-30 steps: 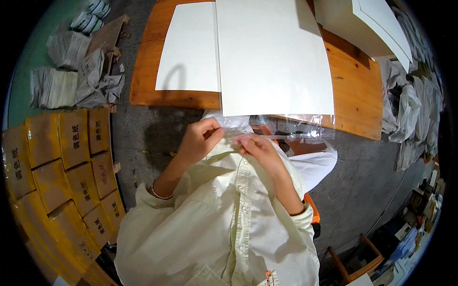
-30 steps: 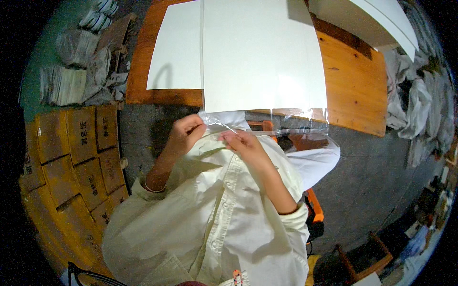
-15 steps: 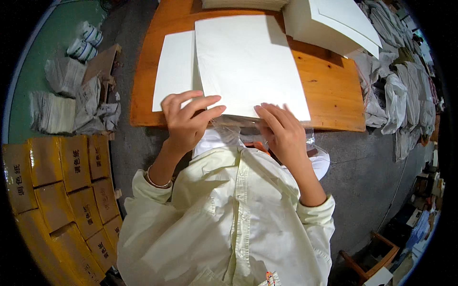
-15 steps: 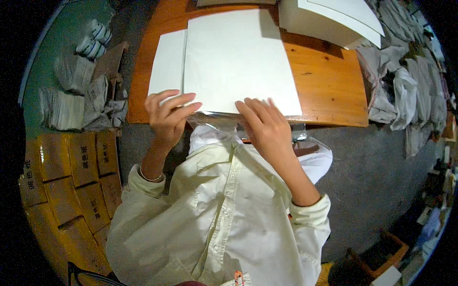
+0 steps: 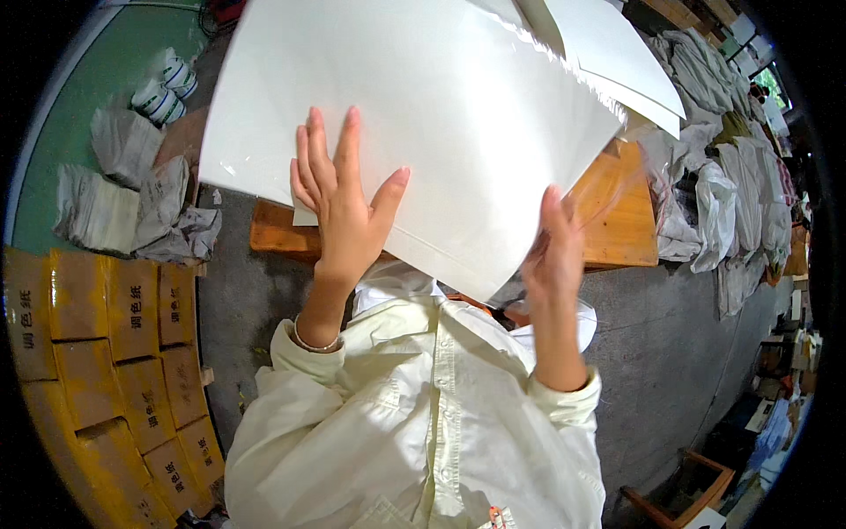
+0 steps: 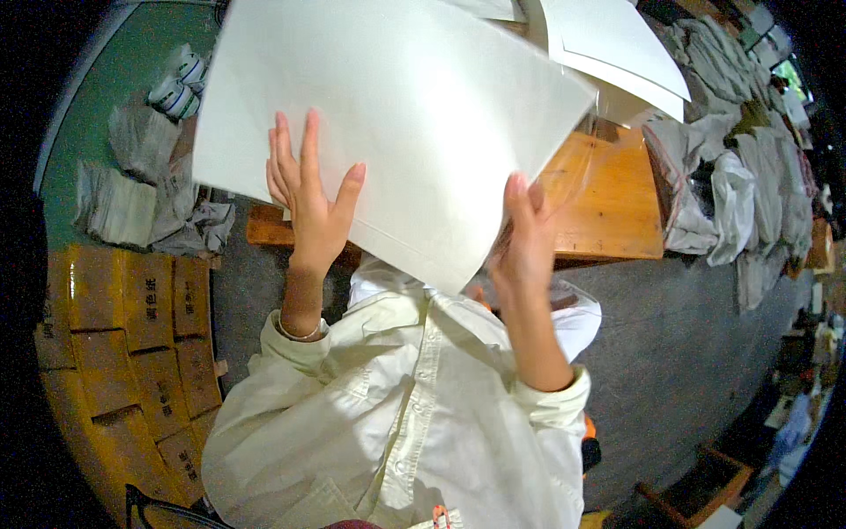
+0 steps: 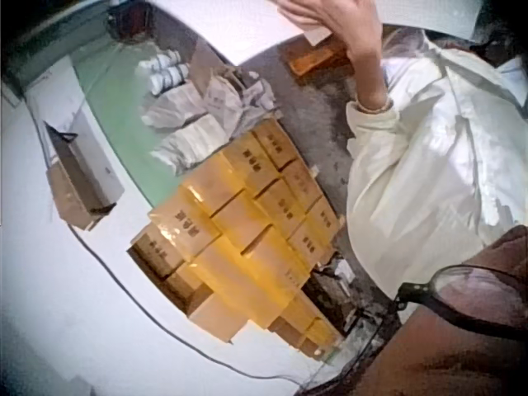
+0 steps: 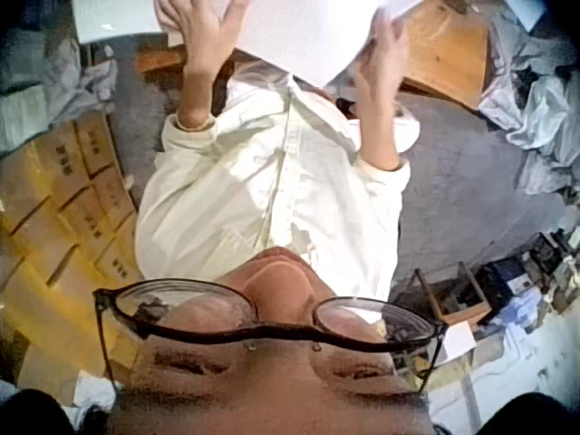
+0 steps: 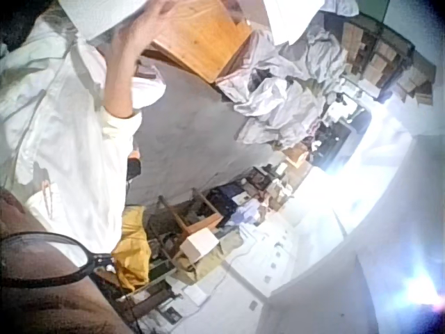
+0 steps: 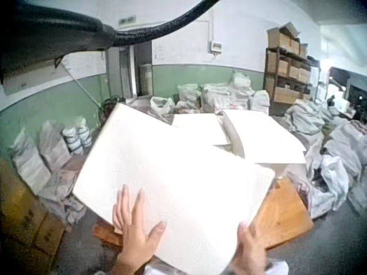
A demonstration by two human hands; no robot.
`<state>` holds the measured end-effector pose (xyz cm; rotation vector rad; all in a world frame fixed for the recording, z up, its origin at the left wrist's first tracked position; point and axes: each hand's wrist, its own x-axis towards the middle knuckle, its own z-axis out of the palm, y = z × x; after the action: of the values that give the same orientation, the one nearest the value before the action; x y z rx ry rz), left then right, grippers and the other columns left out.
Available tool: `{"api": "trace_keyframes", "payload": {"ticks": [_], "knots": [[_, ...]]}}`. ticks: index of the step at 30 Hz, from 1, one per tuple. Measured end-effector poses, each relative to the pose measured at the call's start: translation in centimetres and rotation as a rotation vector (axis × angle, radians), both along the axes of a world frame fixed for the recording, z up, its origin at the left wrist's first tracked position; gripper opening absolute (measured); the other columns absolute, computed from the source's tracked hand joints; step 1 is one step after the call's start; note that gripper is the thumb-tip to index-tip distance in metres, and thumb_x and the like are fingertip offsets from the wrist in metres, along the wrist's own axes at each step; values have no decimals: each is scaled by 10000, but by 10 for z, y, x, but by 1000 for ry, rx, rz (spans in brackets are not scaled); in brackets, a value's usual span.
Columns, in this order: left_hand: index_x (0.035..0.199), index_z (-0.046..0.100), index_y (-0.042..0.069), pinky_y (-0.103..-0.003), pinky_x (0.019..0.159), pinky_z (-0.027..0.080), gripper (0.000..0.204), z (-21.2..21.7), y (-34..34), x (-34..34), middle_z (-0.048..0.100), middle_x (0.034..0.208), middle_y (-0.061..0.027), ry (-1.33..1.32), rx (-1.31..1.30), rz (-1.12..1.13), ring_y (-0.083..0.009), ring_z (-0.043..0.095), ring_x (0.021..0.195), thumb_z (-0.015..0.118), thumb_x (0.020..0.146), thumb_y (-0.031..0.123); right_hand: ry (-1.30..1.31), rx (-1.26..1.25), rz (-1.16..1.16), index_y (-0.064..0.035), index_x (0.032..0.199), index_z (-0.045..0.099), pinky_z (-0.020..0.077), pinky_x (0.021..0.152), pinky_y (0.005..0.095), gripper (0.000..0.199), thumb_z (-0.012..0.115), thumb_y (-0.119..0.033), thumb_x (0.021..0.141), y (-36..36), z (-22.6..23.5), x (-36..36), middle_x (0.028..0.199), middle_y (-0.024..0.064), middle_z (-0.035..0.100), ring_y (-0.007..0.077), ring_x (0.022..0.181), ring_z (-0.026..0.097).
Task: The person wraps white rectangular sheets in clear plastic film on a wooden table. They align the sheet, fold the plastic over the edges, and smooth the surface to secure the wrapping. The wrapped sheets are then stacked on the table.
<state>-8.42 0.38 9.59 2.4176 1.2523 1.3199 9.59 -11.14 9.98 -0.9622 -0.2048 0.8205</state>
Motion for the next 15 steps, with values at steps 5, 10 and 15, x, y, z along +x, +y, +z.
{"api": "trace_keyframes", "payload": {"ticks": [5, 10, 15], "knots": [[1260, 522, 83, -462, 996, 314, 497, -41, 8, -21, 415, 1335, -186, 105, -15, 111, -321, 369, 1244, 683, 809, 214, 388, -54, -108, -92, 1026, 507, 532, 760, 264, 153, 543, -219, 947, -20, -65, -54, 921, 15, 574, 136, 819, 594], [765, 561, 56, -240, 477, 345, 130, -89, -37, -66, 471, 647, -10, -132, -231, -235, -111, 420, 520, 689, 745, 45, 576, -67, 167, -85, 1043, 504, 468, 947, 353, 98, 491, -126, 955, -45, -87, -63, 960, 14, 547, 138, 916, 549], [871, 589, 2, -241, 597, 448, 225, -110, -67, -80, 604, 761, -52, -615, -1391, -222, -99, 550, 651, 507, 933, 203, 375, -28, 423, -29, 1279, 427, 478, 929, 350, 350, 496, -139, 954, -31, -78, -34, 1047, 43, 566, 151, 940, 564]]}}
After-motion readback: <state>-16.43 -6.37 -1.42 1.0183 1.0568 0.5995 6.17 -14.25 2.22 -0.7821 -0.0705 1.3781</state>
